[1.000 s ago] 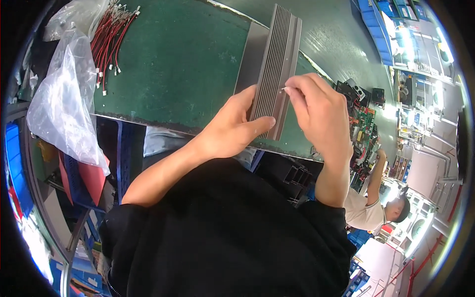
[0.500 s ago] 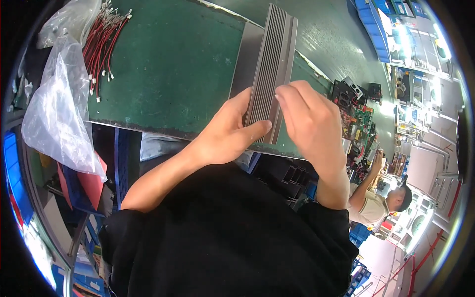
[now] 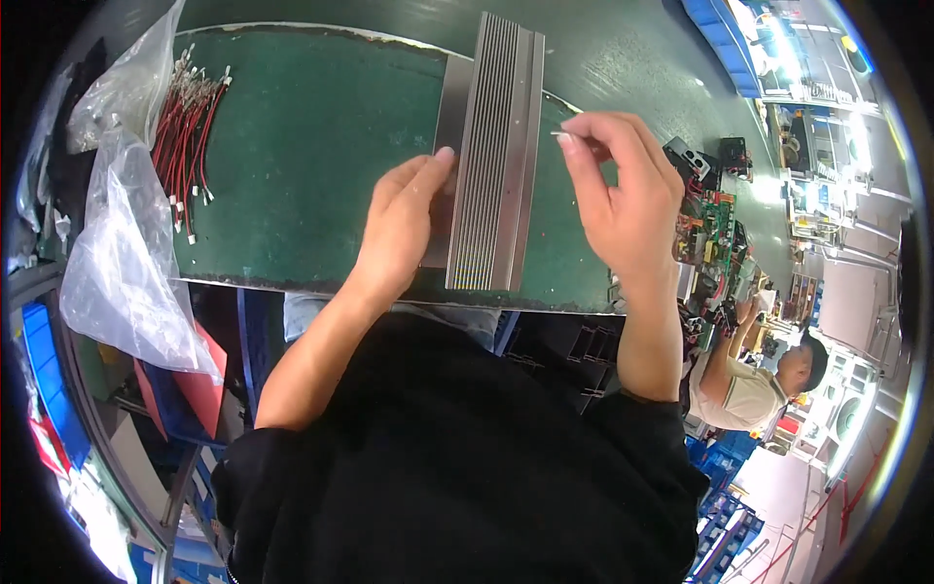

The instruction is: The recorder is assembling electronic components by connecting wires to a circuit board and placing it within a metal heat-sink housing.

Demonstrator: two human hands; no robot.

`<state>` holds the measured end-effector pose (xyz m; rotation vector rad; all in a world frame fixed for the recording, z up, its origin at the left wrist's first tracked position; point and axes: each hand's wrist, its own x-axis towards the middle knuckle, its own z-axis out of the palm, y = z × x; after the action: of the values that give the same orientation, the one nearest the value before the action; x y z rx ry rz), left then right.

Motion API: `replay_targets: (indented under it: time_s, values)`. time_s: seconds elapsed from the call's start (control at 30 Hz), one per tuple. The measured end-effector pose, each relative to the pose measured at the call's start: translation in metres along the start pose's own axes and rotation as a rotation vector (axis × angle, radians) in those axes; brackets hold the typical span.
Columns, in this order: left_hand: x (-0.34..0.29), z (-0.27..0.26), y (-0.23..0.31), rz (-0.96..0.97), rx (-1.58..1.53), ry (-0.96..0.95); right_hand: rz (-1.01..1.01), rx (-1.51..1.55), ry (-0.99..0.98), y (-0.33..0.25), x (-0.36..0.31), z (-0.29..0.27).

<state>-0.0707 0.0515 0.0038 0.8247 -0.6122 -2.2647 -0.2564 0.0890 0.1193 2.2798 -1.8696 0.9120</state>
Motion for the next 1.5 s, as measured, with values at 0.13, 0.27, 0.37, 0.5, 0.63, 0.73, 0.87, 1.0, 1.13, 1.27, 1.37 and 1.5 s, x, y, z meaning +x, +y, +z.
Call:
replay_targets:
  time_s: [0.13, 0.27, 0.37, 0.5, 0.63, 0.73, 0.87, 1.0, 1.13, 1.27, 1.37, 1.5]
  values:
    - [0.01, 0.018, 0.009, 0.21, 0.296, 0.155, 0.041, 0.042, -0.105, 0.019, 0.008, 0.008]
    - [0.02, 0.026, 0.028, 0.187, 0.295, -0.078, -0.03, -0.051, -0.216, 0.022, 0.015, 0.016]
    - [0.022, 0.028, 0.027, 0.176, 0.264, -0.114, -0.091, -0.087, -0.241, 0.02, 0.021, 0.016]
    - [0.023, 0.025, 0.026, 0.112, 0.138, -0.159, -0.221, -0.144, -0.217, 0.017, 0.023, 0.021]
    - [0.022, 0.026, 0.026, 0.114, 0.126, -0.164, -0.172, -0.109, -0.111, 0.02, 0.014, 0.033]
    - [0.023, 0.027, 0.027, 0.104, 0.1, -0.185, -0.068, -0.033, -0.033, 0.021, 0.0, 0.041]
    - [0.02, 0.031, 0.027, 0.032, -0.038, -0.135, -0.046, -0.029, -0.1, 0.019, 0.007, 0.035]
    - [0.027, 0.034, 0.016, -0.001, -0.225, -0.019, -0.009, 0.019, -0.046, 0.03, 0.014, 0.029]
    - [0.036, 0.025, 0.015, -0.029, -0.021, 0.008, 0.22, 0.147, 0.221, 0.035, 0.019, 0.025]
    - [0.037, 0.034, 0.028, 0.025, -0.098, -0.06, 0.171, 0.165, 0.04, 0.049, 0.028, 0.035]
    - [0.044, 0.037, 0.028, 0.061, -0.151, -0.02, 0.128, 0.119, -0.038, 0.05, 0.034, 0.038]
    - [0.047, 0.041, 0.038, 0.066, -0.002, -0.088, 0.046, 0.041, -0.078, 0.049, 0.034, 0.04]
